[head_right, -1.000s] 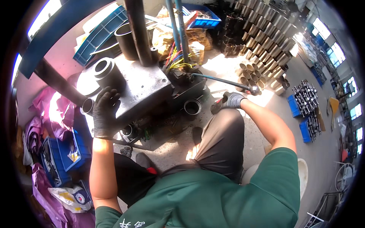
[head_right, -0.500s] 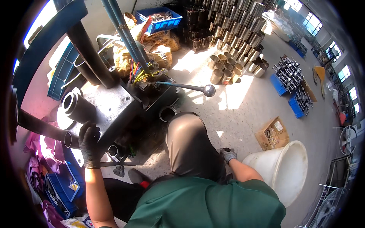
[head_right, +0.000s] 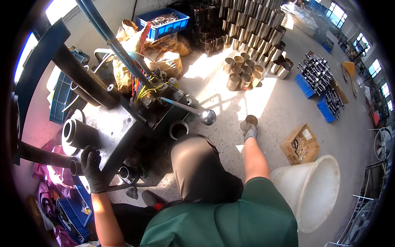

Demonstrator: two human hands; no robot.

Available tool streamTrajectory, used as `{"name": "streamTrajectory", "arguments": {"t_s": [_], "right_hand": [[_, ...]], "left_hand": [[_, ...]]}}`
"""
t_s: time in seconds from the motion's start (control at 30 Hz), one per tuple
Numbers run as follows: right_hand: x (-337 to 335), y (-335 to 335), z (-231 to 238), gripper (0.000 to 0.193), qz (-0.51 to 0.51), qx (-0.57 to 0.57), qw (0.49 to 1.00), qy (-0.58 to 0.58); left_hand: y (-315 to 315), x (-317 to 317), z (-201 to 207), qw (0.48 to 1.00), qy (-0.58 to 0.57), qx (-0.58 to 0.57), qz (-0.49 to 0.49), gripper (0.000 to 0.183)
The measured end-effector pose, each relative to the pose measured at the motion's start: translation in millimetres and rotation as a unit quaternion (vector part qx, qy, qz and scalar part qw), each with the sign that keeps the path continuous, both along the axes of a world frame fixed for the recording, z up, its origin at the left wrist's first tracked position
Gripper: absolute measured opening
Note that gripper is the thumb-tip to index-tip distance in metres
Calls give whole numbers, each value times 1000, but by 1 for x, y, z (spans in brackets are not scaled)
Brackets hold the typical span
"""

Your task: The person disassembles motor assemblies by placing each housing into a press machine, operating the lever to press out the inner stator core, and sorting the separated parts into containers by hand.

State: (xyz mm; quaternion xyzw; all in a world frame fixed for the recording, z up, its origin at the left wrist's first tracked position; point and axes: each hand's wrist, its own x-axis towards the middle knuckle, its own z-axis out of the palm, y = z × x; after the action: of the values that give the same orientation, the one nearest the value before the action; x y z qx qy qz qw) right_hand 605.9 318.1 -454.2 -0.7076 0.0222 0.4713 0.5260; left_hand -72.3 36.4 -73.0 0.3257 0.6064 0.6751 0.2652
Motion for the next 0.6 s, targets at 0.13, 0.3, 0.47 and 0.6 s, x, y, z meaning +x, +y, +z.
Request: {"name": "streamTrajectory", "arguments": {"t_s": [0.13,0.3,0.47,0.6], "right_hand": [[-31,64,20,36,49,-9,996,-70],[-142,50,36,51,577,13,780,-241],[-233,18,132,53,844,99,430,-305],[-313,-3,261,45,880,211,270,-329]], "left_hand": [[2,-2,-2,1000,-25,-8,7,37],[-2,-5,5,998,63,-1,-4,37],[-10,-4,21,955,293,12,-34,37],[-10,-13,30,969,-216,97,74,33]]}}
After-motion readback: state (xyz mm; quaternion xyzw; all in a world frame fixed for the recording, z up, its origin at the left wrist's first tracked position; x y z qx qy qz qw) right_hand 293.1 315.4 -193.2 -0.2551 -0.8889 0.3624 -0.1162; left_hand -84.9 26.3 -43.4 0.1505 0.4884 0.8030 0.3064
